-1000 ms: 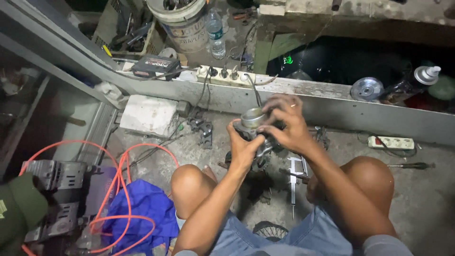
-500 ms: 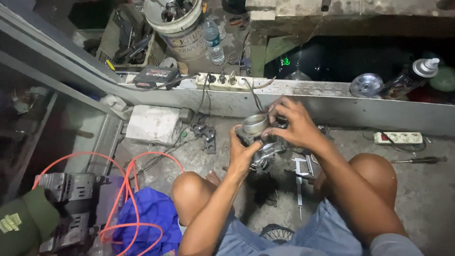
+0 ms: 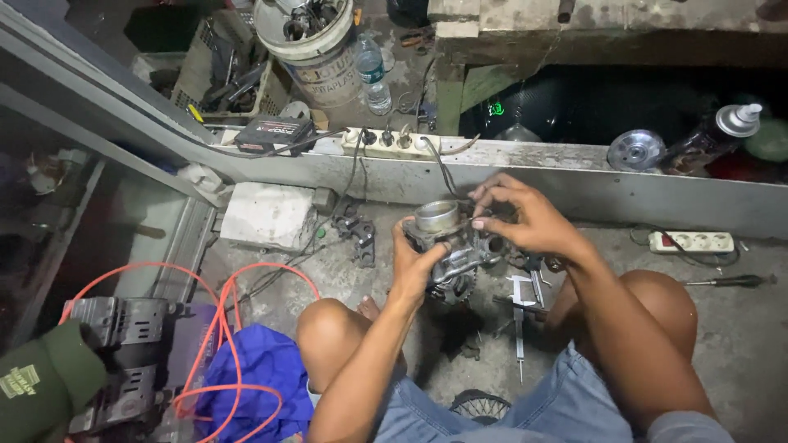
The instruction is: Cleaning a motorcycle engine component using a spray cleaner and a brush to remove grime and buildup.
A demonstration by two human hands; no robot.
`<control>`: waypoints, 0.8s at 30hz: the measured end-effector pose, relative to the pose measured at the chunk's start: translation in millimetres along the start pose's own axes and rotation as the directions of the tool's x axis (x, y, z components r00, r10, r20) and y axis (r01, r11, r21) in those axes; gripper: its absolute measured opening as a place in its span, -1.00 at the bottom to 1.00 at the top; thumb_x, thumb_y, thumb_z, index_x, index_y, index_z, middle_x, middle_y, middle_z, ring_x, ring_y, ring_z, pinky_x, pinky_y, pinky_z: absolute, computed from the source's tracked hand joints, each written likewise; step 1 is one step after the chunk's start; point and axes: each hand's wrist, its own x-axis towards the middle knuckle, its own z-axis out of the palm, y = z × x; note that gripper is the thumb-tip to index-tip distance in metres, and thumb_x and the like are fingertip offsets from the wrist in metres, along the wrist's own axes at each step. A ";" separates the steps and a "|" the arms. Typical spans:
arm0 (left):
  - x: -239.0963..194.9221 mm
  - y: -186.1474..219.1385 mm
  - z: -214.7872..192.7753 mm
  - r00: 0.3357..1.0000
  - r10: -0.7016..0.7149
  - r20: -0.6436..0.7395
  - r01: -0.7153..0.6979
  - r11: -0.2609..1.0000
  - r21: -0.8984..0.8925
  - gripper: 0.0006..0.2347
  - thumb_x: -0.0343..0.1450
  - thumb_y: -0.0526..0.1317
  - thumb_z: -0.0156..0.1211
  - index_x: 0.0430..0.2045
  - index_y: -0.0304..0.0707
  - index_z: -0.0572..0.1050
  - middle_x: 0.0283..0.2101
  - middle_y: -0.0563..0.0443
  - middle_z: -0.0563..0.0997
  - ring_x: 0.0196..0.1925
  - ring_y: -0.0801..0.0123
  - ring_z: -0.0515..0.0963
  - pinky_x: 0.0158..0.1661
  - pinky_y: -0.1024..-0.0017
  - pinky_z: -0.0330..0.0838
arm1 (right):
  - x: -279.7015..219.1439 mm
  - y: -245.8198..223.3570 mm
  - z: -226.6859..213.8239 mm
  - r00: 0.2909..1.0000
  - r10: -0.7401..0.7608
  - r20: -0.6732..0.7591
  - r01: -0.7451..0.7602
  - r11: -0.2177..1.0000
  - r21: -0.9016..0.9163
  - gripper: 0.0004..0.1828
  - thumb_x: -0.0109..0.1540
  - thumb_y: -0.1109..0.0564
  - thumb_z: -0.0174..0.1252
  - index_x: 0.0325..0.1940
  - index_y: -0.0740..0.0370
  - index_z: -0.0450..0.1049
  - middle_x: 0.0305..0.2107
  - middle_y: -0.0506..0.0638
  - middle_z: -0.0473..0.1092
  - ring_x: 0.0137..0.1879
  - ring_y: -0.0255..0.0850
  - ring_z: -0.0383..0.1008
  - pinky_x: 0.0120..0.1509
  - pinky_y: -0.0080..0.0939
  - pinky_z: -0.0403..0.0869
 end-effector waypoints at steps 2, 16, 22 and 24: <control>-2.7 5.2 3.2 1.000 0.008 0.018 -0.008 1.000 0.021 -0.28 0.12 -0.22 0.51 0.15 -0.24 0.21 -0.02 -0.23 0.40 0.10 0.01 0.41 0.12 0.07 0.32 | -2.8 6.5 10.0 1.000 -0.006 0.015 0.006 1.000 0.015 -0.81 0.12 0.24 0.42 -0.27 0.29 0.54 -0.21 0.17 0.49 -0.03 0.13 0.57 0.15 0.16 0.46; 7.8 -21.3 -5.9 0.998 0.054 0.024 -0.056 0.991 0.121 -0.23 0.05 -0.26 0.53 0.14 -0.25 0.19 -0.01 -0.33 0.42 0.11 -0.08 0.44 0.14 0.00 0.33 | -8.9 24.5 25.7 0.999 -0.002 0.041 -0.002 0.994 0.106 -0.83 0.06 0.25 0.48 -0.41 0.24 0.56 -0.37 0.05 0.44 -0.16 -0.04 0.57 0.07 -0.05 0.47; 6.7 -19.7 -5.0 0.997 0.072 -0.014 -0.070 0.991 0.117 -0.20 0.03 -0.24 0.55 0.16 -0.24 0.18 -0.01 -0.36 0.42 0.12 -0.10 0.45 0.15 0.00 0.33 | -7.6 13.7 12.0 0.999 0.031 0.010 -0.032 0.995 0.091 -0.83 0.07 0.26 0.48 -0.41 0.28 0.58 -0.37 0.07 0.43 -0.14 -0.03 0.56 0.08 -0.02 0.45; 5.6 -17.1 -3.4 0.998 0.053 -0.019 -0.048 0.981 0.190 -0.20 0.03 -0.18 0.53 0.16 -0.19 0.18 0.00 -0.40 0.43 0.15 -0.27 0.47 0.14 -0.07 0.34 | -2.6 -4.0 10.2 0.997 0.069 0.047 -0.073 0.994 0.078 -0.86 0.10 0.30 0.43 -0.40 0.29 0.56 -0.42 0.09 0.43 -0.19 0.06 0.55 0.04 0.02 0.45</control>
